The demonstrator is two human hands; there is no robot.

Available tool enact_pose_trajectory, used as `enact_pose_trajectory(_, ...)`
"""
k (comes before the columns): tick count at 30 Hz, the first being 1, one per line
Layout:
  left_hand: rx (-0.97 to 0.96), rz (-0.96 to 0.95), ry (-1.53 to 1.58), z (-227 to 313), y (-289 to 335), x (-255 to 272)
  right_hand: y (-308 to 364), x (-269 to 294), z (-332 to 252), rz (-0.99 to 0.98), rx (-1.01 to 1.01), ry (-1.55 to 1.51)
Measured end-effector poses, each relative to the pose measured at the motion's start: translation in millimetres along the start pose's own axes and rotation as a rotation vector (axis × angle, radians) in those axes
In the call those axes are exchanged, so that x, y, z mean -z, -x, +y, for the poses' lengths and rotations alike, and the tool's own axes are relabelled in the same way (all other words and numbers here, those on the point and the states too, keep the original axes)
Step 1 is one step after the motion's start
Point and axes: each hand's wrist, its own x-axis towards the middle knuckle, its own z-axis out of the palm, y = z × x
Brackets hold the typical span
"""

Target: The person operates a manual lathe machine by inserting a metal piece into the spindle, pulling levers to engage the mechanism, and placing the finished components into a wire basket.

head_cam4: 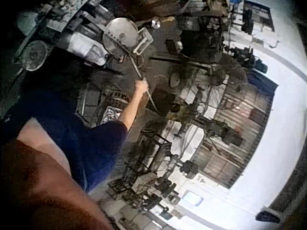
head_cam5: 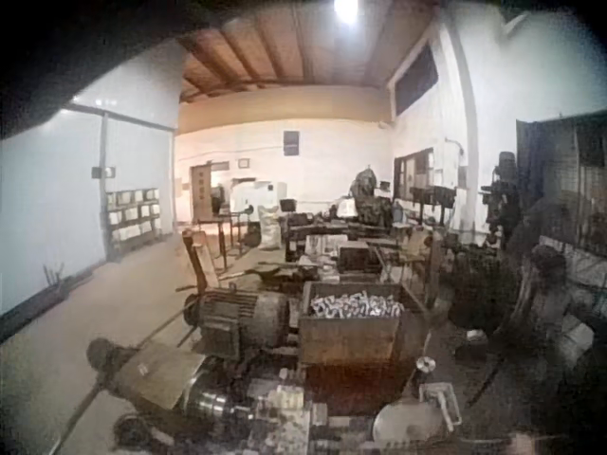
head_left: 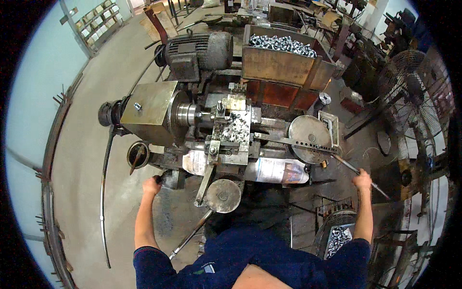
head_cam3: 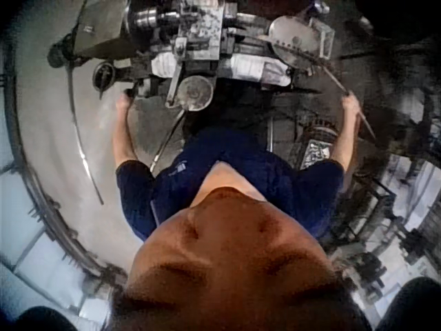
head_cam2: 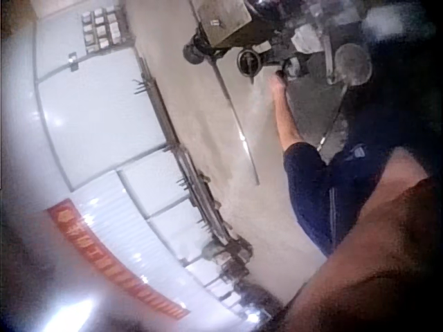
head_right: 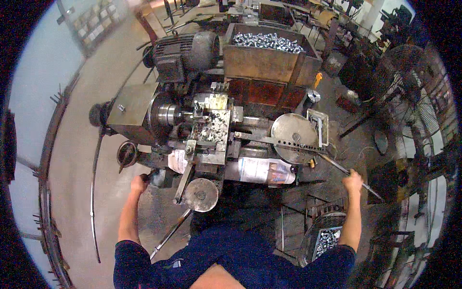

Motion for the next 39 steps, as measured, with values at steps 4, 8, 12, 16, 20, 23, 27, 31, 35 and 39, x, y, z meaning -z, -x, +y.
enact_pose_trajectory(4,0.142,-0.126,0.249,-9,17,7,-2,-21,32,0.002,-0.108,0.184)
enact_pose_trajectory(8,0.153,-0.18,0.418,-51,49,-17,25,-34,27,0.084,-0.104,0.129)
enact_pose_trajectory(12,0.201,-0.302,0.511,-44,84,-19,120,-24,12,0.022,-0.063,0.025)
enact_pose_trajectory(16,0.277,-0.437,0.63,-48,98,-32,186,1,-32,-0.109,-0.138,-0.214)
enact_pose_trajectory(20,0.22,-0.356,0.685,-50,90,-38,211,-5,-49,-0.116,-0.146,-0.295)
enact_pose_trajectory(23,0.124,-0.267,0.663,-35,73,-36,219,2,-58,-0.178,-0.164,-0.263)
enact_pose_trajectory(27,0.107,-0.242,0.687,-34,64,-34,224,3,-62,-0.115,-0.093,-0.325)
enact_pose_trajectory(31,0.127,-0.271,0.725,-24,61,-37,216,-8,-57,-0.118,-0.097,-0.231)
enact_pose_trajectory(35,0.1,-0.307,0.687,-11,58,-19,189,11,-56,-0.32,-0.159,-0.114)
enact_pose_trajectory(39,0.09,-0.19,0.672,-22,46,-19,139,-8,-5,-0.166,-0.093,0.05)
